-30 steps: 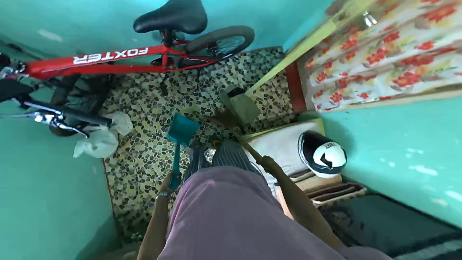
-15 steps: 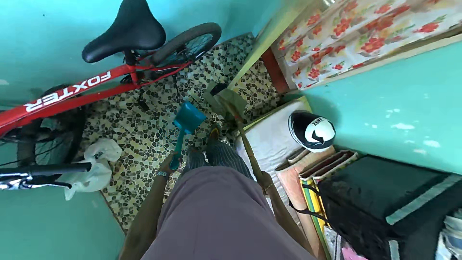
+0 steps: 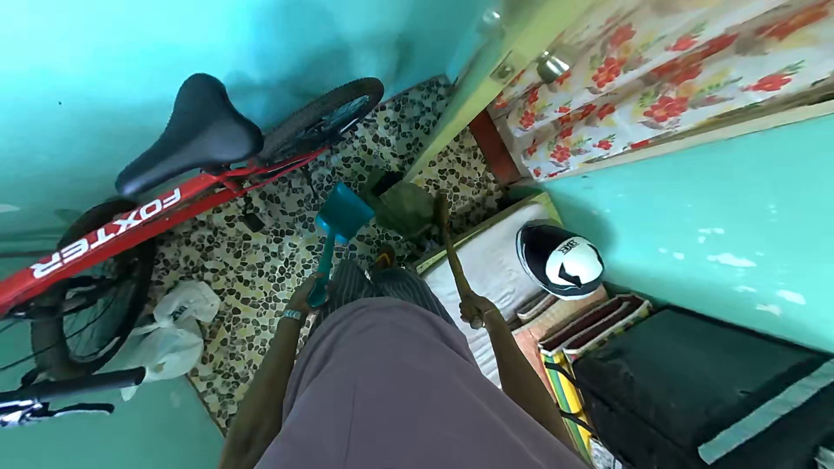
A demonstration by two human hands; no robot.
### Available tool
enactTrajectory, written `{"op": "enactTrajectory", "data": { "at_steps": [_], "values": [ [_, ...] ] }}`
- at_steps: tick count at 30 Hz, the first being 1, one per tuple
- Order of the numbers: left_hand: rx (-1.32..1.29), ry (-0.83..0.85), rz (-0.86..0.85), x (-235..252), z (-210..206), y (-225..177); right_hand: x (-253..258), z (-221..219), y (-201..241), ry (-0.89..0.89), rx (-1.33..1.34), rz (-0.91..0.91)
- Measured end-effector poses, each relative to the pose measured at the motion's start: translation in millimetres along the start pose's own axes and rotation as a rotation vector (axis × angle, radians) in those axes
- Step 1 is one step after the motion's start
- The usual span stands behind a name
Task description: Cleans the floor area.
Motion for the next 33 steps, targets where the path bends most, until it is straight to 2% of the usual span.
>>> {"op": "enactTrajectory", "data": {
  "at_steps": [4,7,12,15,19,22,24,29,33],
  "values": [
    [0.144,0.038,0.068,0,-8,-42,-1,-15,7,0.118,0.222,0.027],
    [0.295,0.055,0.095,2,-24,-78,-6,-32,5,0.130,0.293,0.068],
    [0.444,0.168,0.083,29,-61,-129,-49,-73,5,0.044,0.327,0.117],
    [0.471,0.271,0.164,50,-92,-148,-71,-95,2,-0.026,0.341,0.148],
    [0.578,0.373,0.218,57,-153,-161,-112,-105,12,-0.111,0.272,0.327],
    [0.580,0.541,0.240,74,-199,-165,-142,-105,40,-0.105,0.269,0.462],
    [0.593,0.587,0.277,87,-237,-165,-154,-100,67,-0.075,0.254,0.546],
    [0.527,0.473,0.378,92,-332,-164,-158,-78,123,0.051,0.196,0.660],
    [0.618,0.368,0.196,85,-390,-167,-160,-61,160,0.125,0.138,0.649]
  ]
}}
Point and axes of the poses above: each hand's wrist, its own x-axis towards the middle knuckle, its own z-axis out of the back of the hand, y = z × x, the point moved 2 cm from there along x, towards the middle knuckle, and after that the axes turned 1 degree about y, right-handed, at the moved point
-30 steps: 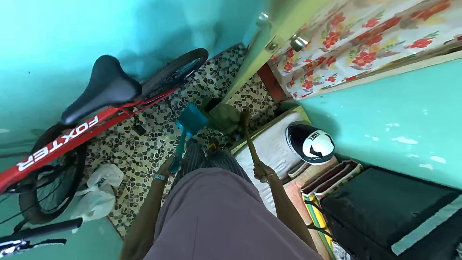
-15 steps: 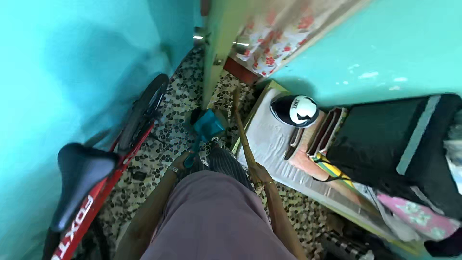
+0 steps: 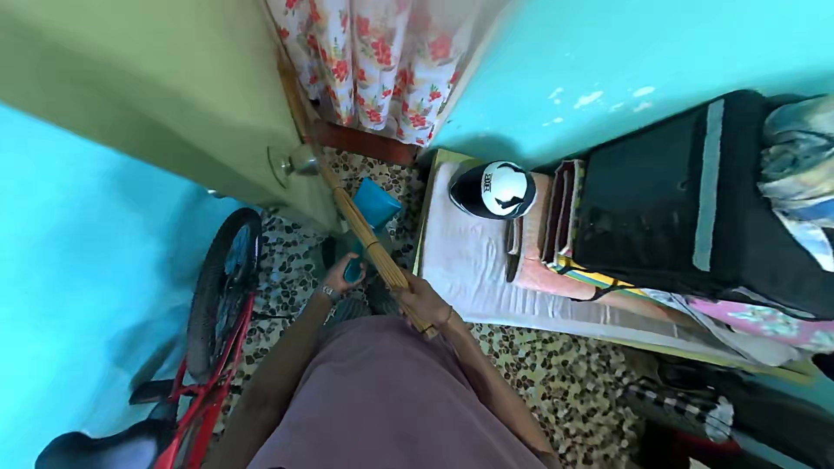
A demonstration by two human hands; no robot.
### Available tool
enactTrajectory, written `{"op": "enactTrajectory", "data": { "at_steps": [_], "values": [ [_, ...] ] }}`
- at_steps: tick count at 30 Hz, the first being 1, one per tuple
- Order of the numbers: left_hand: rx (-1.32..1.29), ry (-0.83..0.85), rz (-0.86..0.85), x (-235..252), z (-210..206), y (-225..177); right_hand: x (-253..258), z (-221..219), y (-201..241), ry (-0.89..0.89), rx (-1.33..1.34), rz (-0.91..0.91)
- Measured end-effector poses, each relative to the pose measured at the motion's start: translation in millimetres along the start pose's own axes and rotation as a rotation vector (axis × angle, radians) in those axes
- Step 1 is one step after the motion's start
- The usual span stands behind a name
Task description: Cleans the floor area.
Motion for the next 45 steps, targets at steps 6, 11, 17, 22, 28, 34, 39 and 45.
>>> {"op": "enactTrajectory", "data": {
  "at_steps": [6,11,17,22,28,34,39,45],
  "values": [
    [0.104,-0.160,-0.093,29,-49,-36,21,31,38,0.063,0.019,0.011],
    [-0.015,-0.184,-0.052,61,-91,-79,40,64,41,-0.051,0.111,0.044],
    [-0.088,-0.033,0.057,114,-117,-125,83,124,56,-0.259,0.052,0.003],
    [-0.099,-0.085,0.086,143,-164,-167,143,161,93,-0.322,0.305,-0.085],
    [0.130,-0.180,0.071,164,-194,-186,208,175,120,-0.307,0.443,-0.156],
    [-0.007,-0.086,0.049,167,-190,-213,234,183,151,-0.212,0.393,-0.178],
    [-0.026,-0.134,0.114,140,-178,-230,236,210,176,-0.128,0.362,-0.193],
    [-0.108,-0.123,0.140,137,-158,-237,232,253,168,-0.127,0.321,-0.259]
  ]
}}
Point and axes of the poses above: each hand's wrist, its own x-axis towards the middle knuckle, its own z-axis out of the back of the hand, y = z × x, the point moved 2 cm from there along x, towards the middle knuckle, and after that the axes turned 1 degree about y, right-handed, at the moved point
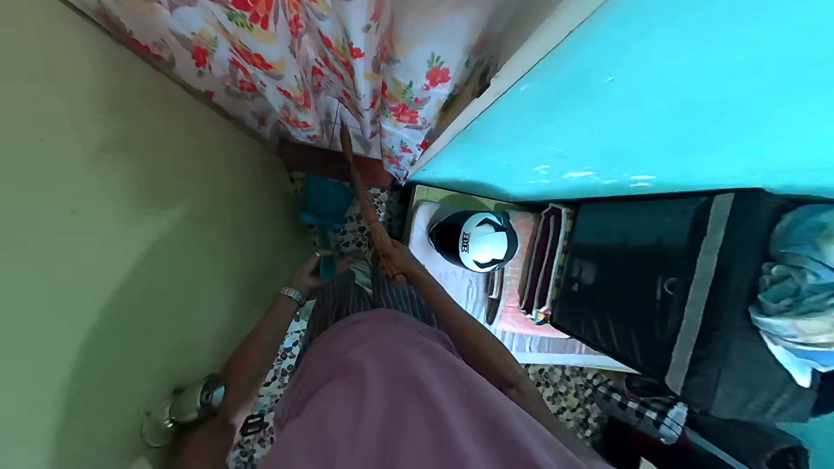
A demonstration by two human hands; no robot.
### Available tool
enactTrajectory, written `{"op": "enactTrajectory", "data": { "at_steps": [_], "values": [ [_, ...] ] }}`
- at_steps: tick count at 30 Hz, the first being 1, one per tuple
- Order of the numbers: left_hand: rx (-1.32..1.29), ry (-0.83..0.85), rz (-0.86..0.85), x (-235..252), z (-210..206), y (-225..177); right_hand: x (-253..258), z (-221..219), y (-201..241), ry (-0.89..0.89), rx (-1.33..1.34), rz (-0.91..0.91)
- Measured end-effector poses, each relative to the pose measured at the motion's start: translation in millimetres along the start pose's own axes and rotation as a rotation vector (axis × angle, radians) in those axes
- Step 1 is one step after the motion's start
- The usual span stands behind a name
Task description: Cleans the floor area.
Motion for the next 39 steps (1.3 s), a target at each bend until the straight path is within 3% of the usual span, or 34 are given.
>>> {"op": "enactTrajectory", "data": {
  "at_steps": [7,16,20,25,29,32,39],
  "values": [
    [-0.024,0.015,0.012,-9,43,-10,-3,10,-26,-0.059,0.059,-0.024],
    [-0.012,0.018,0.018,-21,74,-14,-9,-26,-43,-0.135,0.307,-0.079],
    [-0.037,0.023,-0.012,-12,60,-9,-3,-43,-30,-0.132,0.289,-0.048],
    [-0.035,0.018,-0.007,13,15,-5,12,-56,-5,-0.084,0.077,-0.016],
    [-0.014,-0.032,-0.027,21,-28,-9,20,-50,32,0.023,-0.178,0.012],
    [-0.035,0.037,-0.016,29,-60,-22,24,-39,62,0.088,-0.327,0.007],
    [-0.020,0.091,-0.082,26,-104,-58,15,-17,107,0.189,-0.384,0.082]
  ]
}}
Point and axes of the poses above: each hand's wrist, its own x-axis towards the middle knuckle, its own z-axis out of the back of the hand, y = z × x, the point moved 2 cm from there along x, towards the middle knuckle, and after that the axes turned 1 degree about y, right-handed, at the moved point
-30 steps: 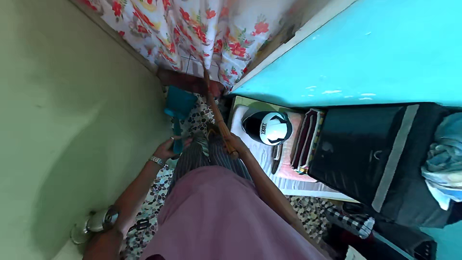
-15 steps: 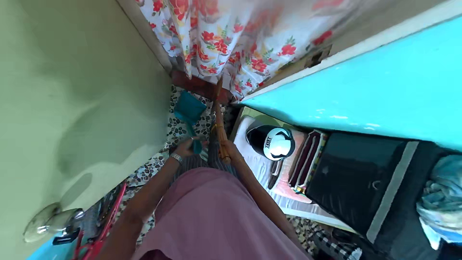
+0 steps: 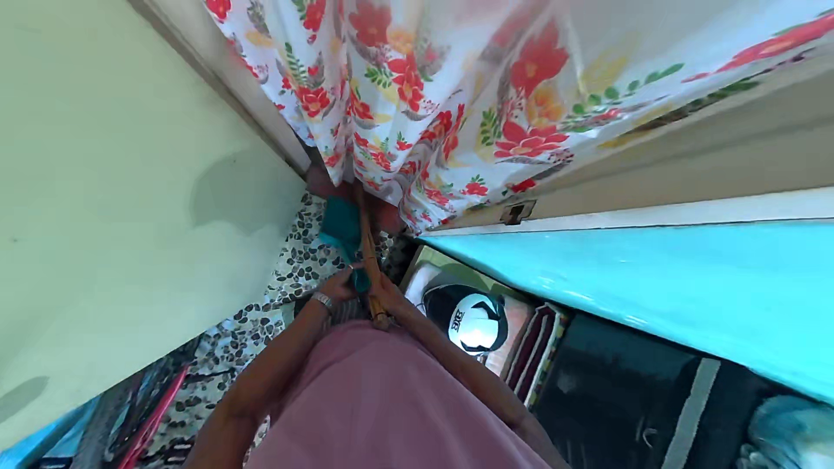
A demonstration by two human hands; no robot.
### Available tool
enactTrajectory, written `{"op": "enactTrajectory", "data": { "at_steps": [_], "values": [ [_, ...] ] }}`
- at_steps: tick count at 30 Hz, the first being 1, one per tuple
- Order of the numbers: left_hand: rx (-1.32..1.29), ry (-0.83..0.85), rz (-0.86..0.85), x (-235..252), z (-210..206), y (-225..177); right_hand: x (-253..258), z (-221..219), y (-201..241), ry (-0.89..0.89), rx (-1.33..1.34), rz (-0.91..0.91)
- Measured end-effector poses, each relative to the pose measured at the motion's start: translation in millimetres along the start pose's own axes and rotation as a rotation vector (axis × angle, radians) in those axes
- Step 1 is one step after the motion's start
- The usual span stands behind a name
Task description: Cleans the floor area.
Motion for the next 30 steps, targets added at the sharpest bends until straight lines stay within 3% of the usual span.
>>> {"op": "enactTrajectory", "data": {
  "at_steps": [9,16,21,26,30],
  "values": [
    [-0.212,0.093,-0.096,3,-53,-30,3,39,30,-0.081,0.281,0.123],
    [-0.166,0.106,-0.013,16,-68,-53,5,58,48,-0.074,0.140,0.111],
    [-0.144,0.137,-0.030,19,-67,-70,21,41,56,-0.209,0.384,0.191],
    [-0.092,0.153,0.015,13,-55,-97,21,22,78,-0.247,0.279,0.093],
    [-0.110,0.190,0.043,10,-48,-111,28,10,85,-0.328,0.418,0.191]
  ]
}}
Point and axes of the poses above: each hand's wrist, its own x-axis towards the middle knuckle, its own z-axis out of the back of the hand, y = z × x, the point moved 2 cm from there along x, towards the middle knuckle, and after that the axes turned 1 degree about y, right-handed, at the moved point
